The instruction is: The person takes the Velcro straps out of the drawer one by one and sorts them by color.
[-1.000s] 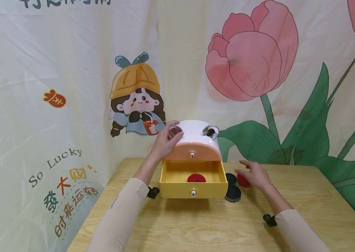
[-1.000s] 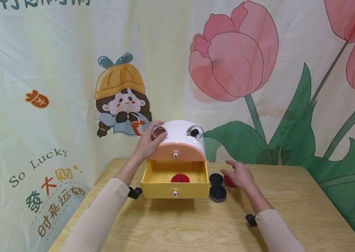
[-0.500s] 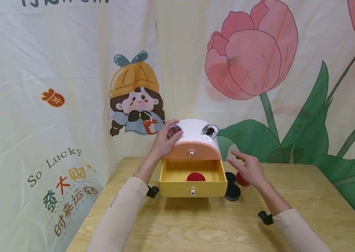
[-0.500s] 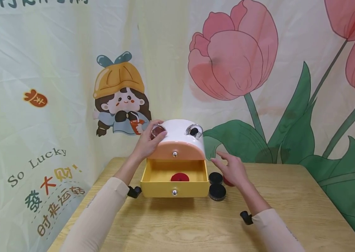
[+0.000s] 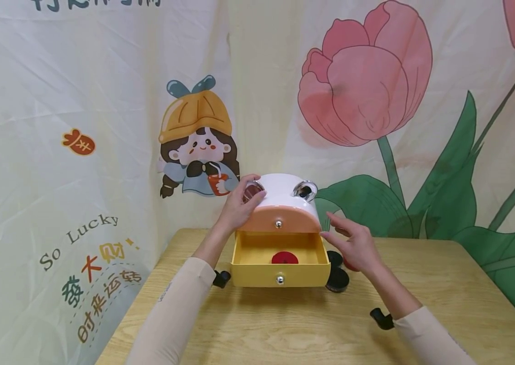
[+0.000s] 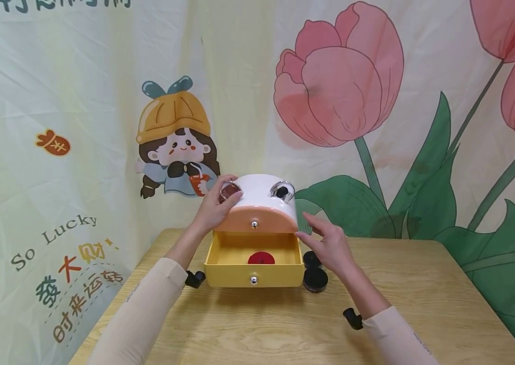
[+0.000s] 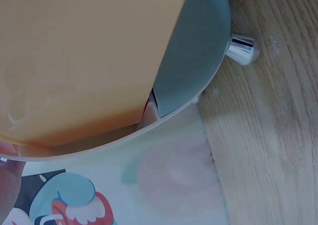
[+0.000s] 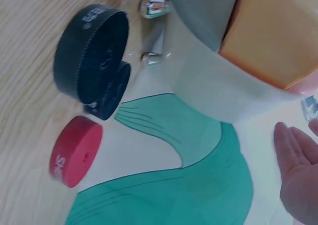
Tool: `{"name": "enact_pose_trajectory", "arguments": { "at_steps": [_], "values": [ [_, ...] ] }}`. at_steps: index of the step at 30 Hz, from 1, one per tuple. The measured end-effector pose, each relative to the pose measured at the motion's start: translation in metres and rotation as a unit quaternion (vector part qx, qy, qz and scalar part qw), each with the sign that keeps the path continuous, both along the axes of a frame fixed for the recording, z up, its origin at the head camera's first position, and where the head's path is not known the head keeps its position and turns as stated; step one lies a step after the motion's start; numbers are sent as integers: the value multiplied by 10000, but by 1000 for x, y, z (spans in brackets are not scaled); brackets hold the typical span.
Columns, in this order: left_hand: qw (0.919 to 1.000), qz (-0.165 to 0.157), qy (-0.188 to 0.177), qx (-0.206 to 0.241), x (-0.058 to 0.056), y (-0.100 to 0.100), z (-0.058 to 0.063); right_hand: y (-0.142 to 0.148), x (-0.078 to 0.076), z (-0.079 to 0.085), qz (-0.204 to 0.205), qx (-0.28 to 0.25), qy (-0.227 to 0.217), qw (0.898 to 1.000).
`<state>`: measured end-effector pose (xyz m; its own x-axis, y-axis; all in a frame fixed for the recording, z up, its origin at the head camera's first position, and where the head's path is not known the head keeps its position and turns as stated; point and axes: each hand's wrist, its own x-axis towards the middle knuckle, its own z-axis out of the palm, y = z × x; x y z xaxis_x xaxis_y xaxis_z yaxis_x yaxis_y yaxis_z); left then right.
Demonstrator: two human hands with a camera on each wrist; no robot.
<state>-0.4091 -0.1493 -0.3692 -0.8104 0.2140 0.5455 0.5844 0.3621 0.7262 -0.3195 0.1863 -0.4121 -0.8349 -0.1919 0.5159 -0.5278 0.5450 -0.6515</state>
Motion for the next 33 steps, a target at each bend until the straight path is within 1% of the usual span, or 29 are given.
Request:
{"name": "enact_pose_trajectory", "arguments": {
  "at_steps": [3, 6, 9, 13, 16, 19, 21, 28, 33],
  "values": [
    [10000, -4, -5, 24, 0, 0, 0, -3, 2, 2, 180, -206, 338, 9991],
    [10000, -35, 13, 35, 0, 1, -1, -7, 5, 5, 265, -312, 578, 9975],
    [10000, -57, 39, 29, 0, 1, -1, -11, 9, 10, 358, -327, 733, 9961],
    [10000, -59, 56, 37, -1, 1, -1, -15, 14, 16, 564, -191, 839, 9947],
    [10000, -51, 35, 58, 0, 0, -1, -19, 16, 20, 810, -115, 765, 9937],
    [10000, -42, 21, 65, 0, 0, -1, -22, 17, 23, 1086, -95, 581, 9923],
    [10000, -37, 14, 58, 0, 0, -1, -25, 17, 24, 1208, 12, 477, 9915],
    [10000, -53, 16, 70, -1, 0, -1, -30, 17, 26, 1420, 512, 386, 9878],
    [9999, -65, 15, 75, -1, 0, -1, -35, 16, 28, 1598, 868, 263, 9830]
  ]
}}
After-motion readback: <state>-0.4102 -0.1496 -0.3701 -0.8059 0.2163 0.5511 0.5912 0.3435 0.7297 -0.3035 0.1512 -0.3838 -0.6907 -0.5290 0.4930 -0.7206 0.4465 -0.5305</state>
